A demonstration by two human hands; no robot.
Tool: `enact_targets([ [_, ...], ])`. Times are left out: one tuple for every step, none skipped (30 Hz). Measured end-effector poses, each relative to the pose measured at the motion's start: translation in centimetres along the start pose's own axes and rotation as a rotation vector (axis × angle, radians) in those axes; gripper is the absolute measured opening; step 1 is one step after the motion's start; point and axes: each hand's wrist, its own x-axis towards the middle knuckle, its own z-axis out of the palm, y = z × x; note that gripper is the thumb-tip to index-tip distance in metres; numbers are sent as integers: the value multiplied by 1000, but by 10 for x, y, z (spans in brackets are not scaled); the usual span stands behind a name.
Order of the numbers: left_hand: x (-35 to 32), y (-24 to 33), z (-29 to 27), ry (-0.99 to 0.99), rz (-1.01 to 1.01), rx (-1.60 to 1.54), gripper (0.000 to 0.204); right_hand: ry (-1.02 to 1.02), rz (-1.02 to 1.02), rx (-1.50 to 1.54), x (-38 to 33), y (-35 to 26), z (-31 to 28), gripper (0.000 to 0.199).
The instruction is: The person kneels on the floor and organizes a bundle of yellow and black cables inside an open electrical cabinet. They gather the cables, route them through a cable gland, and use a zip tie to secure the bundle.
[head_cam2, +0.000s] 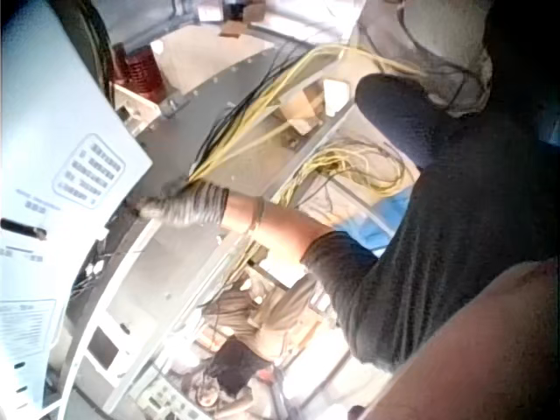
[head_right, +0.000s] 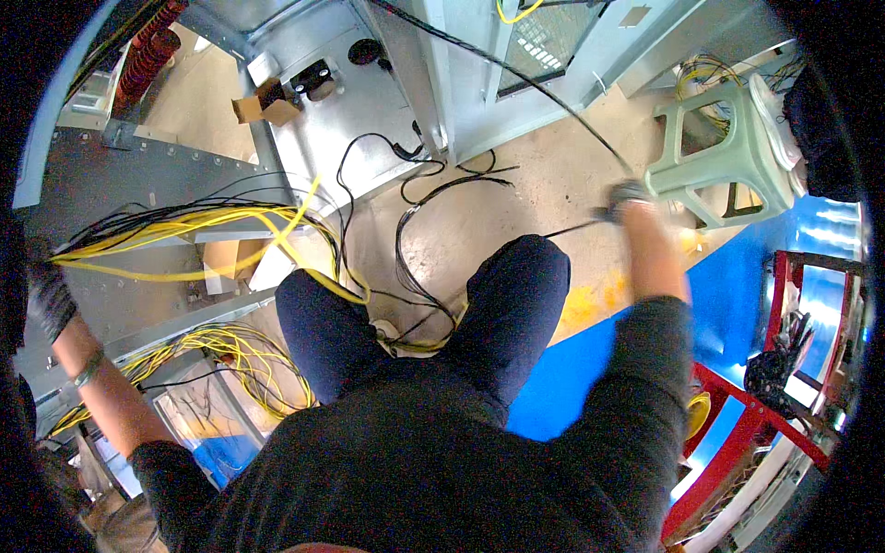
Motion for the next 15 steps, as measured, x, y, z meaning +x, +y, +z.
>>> enact_targets([
  [1, -30, -23, -14, -71, -21, 17, 267, 166, -55, -33, 55, -1, 93],
  [2, -57, -28, -51, -135, -70, 19, 228, 360, 34, -38, 136, 19, 88],
  [-14, -73, -15, -49, -177, 6, 21, 282, 509, 70, -60, 200, 29, 81],
  [-33, -88, 18, -66, -208, 60, 24, 409, 638, 121, -100, 260, 47, 75],
  [-59, -94, 37, -61, -247, 140, 26, 578, 705, 166, -134, 315, 43, 69],
  [-80, -108, 46, -51, -292, 221, 29, 779, 727, 206, -168, 362, 27, 63],
  [-89, -129, 54, -58, -185, 374, 31, 1002, 698, 254, -202, 401, 22, 59],
  [-103, -157, 52, -53, -93, 533, 33, 1227, 586, 265, -223, 427, -6, 55],
  [-117, -182, 52, -164, -207, 440, 34, 1432, 433, 242, -240, 441, -20, 52],
  [-133, -206, 54, -273, -314, 344, 36, 1594, 287, 182, -246, 446, -30, 51],
  [-144, -270, 93, -512, -356, 409, 37, 899, 981, 163, -331, 484, -8, 39],
  [-163, -309, 70, -609, -104, 751, 38, 981, 908, 278, -276, 471, -31, 37],
  [-188, -268, 81, -807, -93, 960, 36, 1166, 714, 414, -232, 439, -42, 37],
  [-202, -272, 81, -1047, -365, 989, 41, 1329, 407, 544, -193, 402, -52, 38],
  [-230, -313, 63, -1127, -118, 912, 45, 1381, 52, 637, -156, 349, -73, 41],
])
